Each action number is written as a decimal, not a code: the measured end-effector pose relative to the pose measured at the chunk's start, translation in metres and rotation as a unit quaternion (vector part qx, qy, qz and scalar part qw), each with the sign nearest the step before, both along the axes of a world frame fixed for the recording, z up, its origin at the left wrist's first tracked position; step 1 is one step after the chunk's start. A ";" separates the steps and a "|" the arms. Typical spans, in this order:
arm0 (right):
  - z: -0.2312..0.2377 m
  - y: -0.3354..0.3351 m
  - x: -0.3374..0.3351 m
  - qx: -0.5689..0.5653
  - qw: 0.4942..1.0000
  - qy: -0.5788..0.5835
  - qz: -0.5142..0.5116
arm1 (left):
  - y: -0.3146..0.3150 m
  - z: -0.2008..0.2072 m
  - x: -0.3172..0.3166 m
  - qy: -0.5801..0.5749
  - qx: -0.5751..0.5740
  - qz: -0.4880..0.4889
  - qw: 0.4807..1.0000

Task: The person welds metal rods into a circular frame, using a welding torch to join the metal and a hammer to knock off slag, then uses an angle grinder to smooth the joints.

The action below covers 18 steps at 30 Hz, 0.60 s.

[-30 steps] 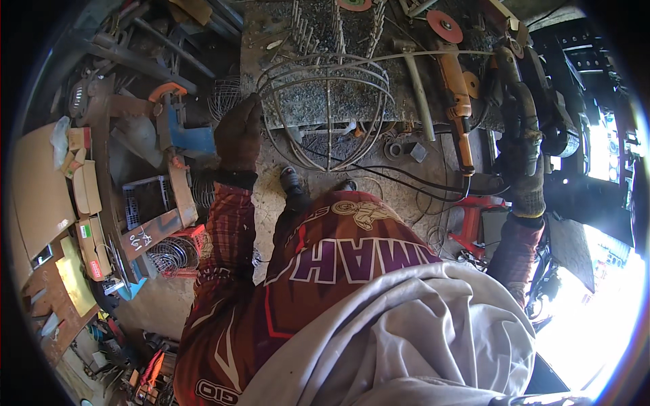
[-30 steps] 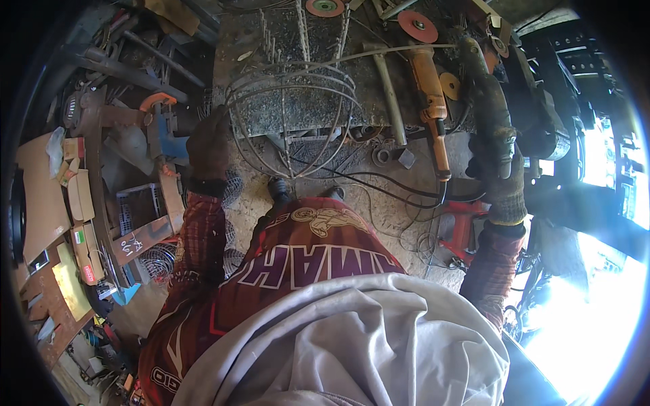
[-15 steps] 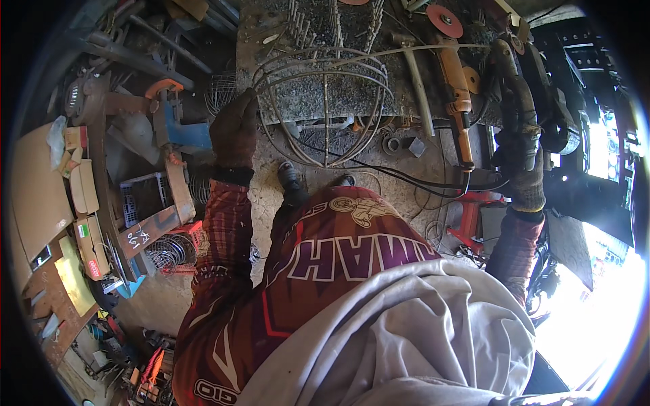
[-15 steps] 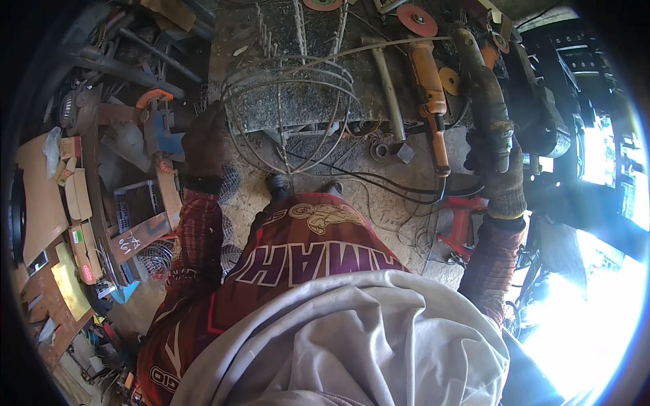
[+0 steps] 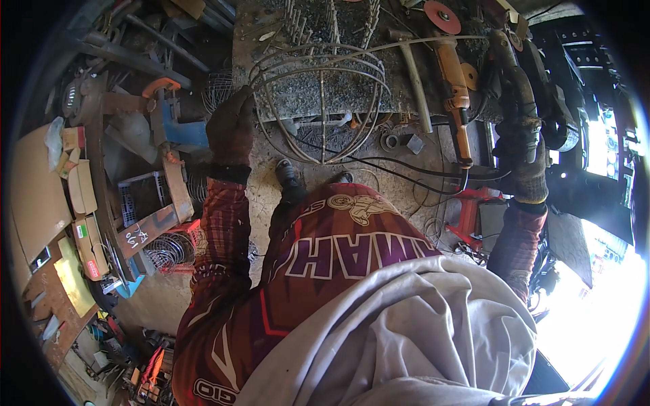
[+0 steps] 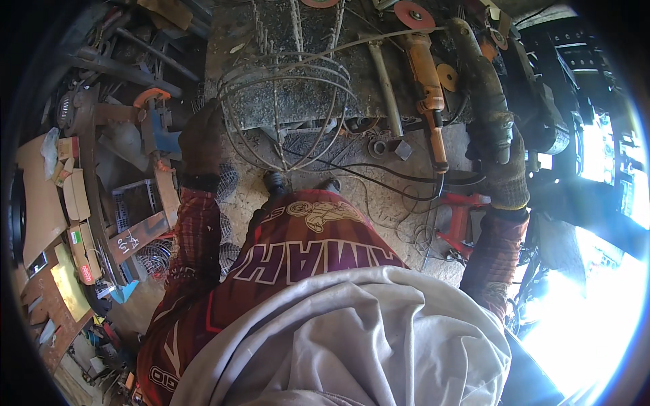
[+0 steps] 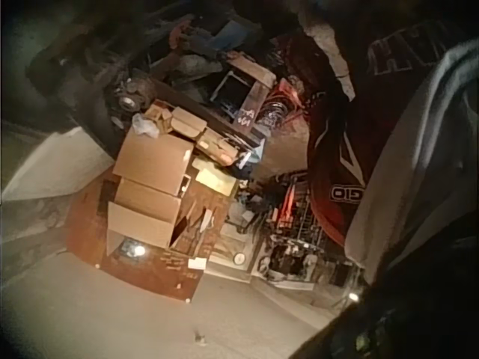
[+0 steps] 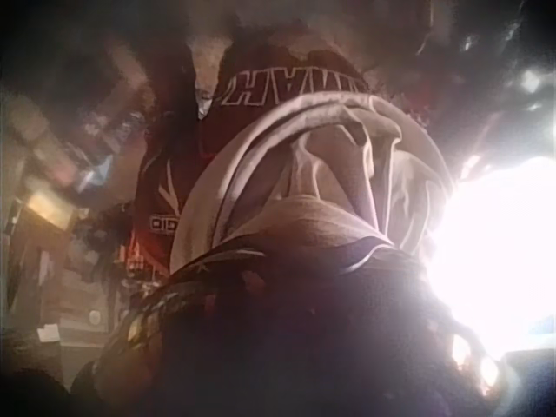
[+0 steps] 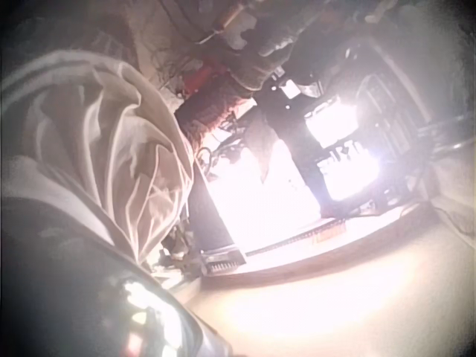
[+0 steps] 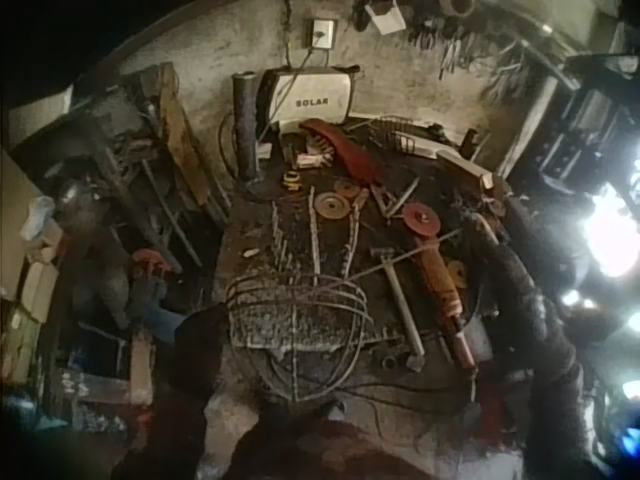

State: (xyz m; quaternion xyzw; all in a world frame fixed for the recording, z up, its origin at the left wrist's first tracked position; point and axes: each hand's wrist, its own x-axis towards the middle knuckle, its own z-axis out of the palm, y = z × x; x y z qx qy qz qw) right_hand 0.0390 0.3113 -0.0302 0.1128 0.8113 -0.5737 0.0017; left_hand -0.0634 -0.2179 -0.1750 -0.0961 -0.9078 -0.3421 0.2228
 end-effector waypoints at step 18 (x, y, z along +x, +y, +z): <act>0.013 -0.008 -0.017 0.149 0.987 0.055 0.019 | -0.002 0.004 0.001 -0.009 -0.025 0.007 1.000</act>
